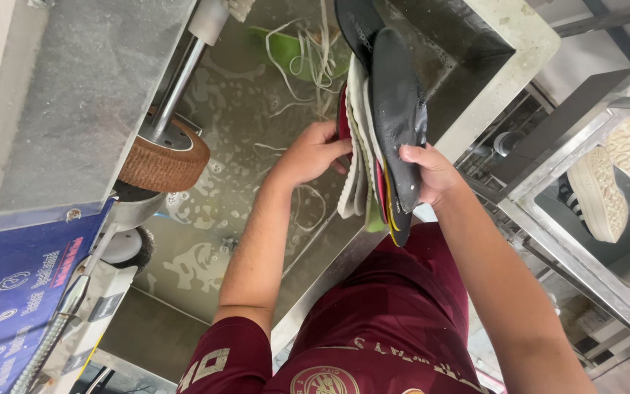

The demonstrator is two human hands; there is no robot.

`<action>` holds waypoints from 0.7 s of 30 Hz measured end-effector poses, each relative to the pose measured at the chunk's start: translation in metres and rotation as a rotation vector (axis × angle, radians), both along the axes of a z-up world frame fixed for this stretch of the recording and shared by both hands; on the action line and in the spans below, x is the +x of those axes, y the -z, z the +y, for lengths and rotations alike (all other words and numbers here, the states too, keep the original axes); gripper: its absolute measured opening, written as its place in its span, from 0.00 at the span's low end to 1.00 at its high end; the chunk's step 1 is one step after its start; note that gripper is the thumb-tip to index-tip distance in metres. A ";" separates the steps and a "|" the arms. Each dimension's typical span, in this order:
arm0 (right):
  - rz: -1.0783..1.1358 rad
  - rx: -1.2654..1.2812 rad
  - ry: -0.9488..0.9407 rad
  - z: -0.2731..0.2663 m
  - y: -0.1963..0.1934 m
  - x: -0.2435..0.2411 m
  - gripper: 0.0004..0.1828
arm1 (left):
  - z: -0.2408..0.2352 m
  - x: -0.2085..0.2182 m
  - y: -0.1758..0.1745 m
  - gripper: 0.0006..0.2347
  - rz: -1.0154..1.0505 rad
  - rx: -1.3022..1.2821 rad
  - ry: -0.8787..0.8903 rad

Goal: The person scrubs a white sneaker in a sink, then removes and stacks several insoles from a pile of shoes. They use a high-pressure water spray gun to rinse the stacked insoles on a metal grate, flipping them to clean both sides.

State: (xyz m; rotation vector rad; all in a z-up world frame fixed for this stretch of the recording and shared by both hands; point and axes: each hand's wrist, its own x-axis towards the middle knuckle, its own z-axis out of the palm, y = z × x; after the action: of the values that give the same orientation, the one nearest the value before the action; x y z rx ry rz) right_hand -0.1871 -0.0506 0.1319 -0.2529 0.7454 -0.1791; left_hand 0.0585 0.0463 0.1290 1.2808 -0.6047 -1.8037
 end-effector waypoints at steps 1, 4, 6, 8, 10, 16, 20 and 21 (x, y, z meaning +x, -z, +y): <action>-0.033 0.012 0.012 -0.001 0.000 0.000 0.39 | 0.002 0.001 0.008 0.13 0.137 -0.021 -0.024; -0.124 0.028 0.005 -0.004 0.012 -0.007 0.39 | 0.007 -0.001 0.014 0.20 -0.307 -0.556 0.046; -0.141 0.045 -0.018 -0.001 0.024 -0.015 0.38 | 0.015 -0.008 -0.001 0.24 -0.650 -0.711 0.078; -0.119 0.057 -0.049 -0.003 0.032 -0.019 0.37 | 0.012 -0.017 -0.020 0.26 -0.755 -0.532 0.028; -0.096 0.050 -0.045 -0.001 0.036 -0.018 0.38 | 0.004 -0.014 -0.027 0.19 -0.688 -0.137 0.206; -0.227 -0.009 0.045 0.001 0.026 -0.037 0.38 | -0.030 0.061 0.080 0.17 -1.246 -0.043 -0.078; -0.259 -0.041 0.198 -0.003 0.025 -0.067 0.35 | -0.066 0.125 0.175 0.28 -1.517 -0.324 -0.260; -0.273 -0.025 0.224 -0.002 0.028 -0.076 0.34 | -0.067 0.135 0.189 0.28 -1.502 -0.311 -0.180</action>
State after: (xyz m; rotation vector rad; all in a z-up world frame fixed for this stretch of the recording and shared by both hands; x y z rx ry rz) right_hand -0.2636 -0.0531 0.1042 -0.1637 0.4991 -0.4272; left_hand 0.1936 -0.0205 -0.0603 2.1992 -1.3826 -0.2734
